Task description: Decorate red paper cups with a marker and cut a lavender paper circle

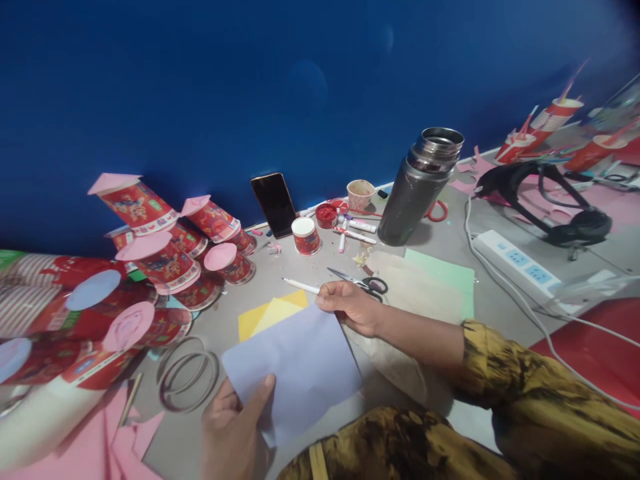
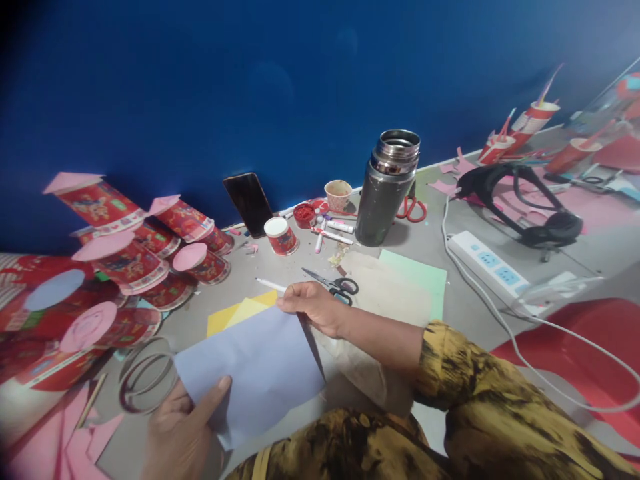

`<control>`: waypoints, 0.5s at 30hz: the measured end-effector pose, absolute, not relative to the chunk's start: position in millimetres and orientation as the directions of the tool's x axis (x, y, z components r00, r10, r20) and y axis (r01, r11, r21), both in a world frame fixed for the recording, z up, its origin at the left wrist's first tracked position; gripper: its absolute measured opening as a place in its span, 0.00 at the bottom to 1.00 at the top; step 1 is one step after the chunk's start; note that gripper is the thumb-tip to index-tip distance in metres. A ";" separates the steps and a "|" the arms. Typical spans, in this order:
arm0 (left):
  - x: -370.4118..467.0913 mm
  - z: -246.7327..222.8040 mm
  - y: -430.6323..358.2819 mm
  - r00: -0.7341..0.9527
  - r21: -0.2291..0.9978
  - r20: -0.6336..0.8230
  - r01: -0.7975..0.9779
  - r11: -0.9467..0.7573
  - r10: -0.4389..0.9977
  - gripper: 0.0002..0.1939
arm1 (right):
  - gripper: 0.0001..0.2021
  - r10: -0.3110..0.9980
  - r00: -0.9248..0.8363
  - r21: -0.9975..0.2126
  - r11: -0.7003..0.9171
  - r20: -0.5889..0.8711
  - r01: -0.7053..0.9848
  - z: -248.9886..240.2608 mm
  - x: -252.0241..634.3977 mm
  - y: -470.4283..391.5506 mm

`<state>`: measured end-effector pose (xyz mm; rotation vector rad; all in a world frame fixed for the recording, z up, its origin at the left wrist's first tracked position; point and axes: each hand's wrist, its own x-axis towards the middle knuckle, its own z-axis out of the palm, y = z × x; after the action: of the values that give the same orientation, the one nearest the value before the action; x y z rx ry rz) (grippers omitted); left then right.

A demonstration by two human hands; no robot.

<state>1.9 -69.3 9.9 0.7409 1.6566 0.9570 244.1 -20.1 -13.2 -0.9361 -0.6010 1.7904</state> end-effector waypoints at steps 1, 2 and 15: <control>1.0 10.1 -68.9 -0.278 0.875 -0.464 0.002 0.484 0.841 0.27 | 0.29 0.912 -0.243 -0.739 -0.410 -0.330 -0.535 -13.7 244.8 -19.8; 0.6 10.7 -68.5 -0.283 0.877 -0.463 -0.012 0.480 0.840 0.27 | 0.28 0.905 -0.263 -0.730 -0.424 -0.334 -0.536 -14.1 245.8 -19.3; -7.2 6.7 -64.8 -0.242 0.854 -0.504 0.002 0.520 0.829 0.29 | 0.28 0.954 -0.179 -0.751 -0.301 -0.242 -0.588 -12.9 249.5 -18.9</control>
<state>-7.2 -64.8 6.7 0.7199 1.6357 0.9181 249.5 -18.9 -12.9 -0.8489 -0.6117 1.7254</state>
